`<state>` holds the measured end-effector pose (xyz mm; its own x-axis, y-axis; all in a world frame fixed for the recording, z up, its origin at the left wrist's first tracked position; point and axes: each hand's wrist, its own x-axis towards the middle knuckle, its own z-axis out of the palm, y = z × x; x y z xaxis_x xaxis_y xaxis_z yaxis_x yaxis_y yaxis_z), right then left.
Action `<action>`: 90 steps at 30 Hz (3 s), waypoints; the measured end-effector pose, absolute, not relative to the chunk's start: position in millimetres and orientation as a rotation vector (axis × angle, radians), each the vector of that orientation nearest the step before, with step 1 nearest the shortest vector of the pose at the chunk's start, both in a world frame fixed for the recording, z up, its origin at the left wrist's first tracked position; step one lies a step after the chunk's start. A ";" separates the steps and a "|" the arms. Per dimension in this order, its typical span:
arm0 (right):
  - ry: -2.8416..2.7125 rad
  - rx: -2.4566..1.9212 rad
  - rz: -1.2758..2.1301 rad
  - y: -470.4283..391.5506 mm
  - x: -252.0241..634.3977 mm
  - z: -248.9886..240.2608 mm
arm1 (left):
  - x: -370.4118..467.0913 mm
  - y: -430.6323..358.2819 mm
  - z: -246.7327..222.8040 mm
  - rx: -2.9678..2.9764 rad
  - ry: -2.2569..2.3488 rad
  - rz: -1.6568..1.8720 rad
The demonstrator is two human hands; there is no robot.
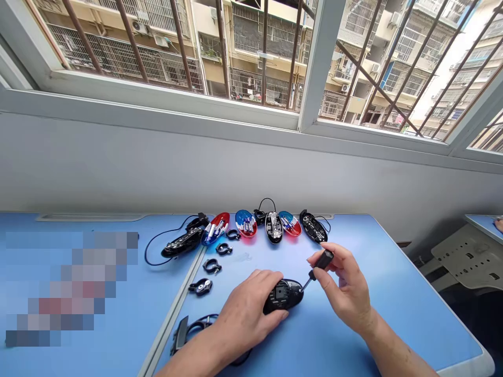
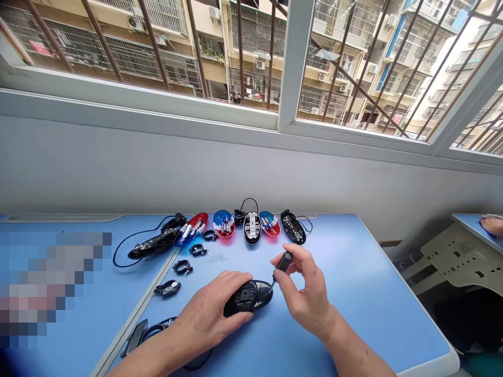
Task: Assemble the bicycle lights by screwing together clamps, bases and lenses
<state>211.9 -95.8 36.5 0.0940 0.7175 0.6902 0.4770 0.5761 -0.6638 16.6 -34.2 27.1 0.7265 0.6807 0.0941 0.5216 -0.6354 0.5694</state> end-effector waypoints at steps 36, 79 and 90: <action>-1.468 -1.113 0.312 -84.5 204.0 22.5 | 1.5 -43.2 60.7 2.620 0.927 0.042; -1.459 -1.177 0.280 -84.6 208.6 25.9 | 15.2 -44.3 66.2 2.779 0.924 0.052; -1.335 -1.126 0.363 -89.2 217.3 40.3 | 16.8 -46.2 44.0 2.614 1.007 0.067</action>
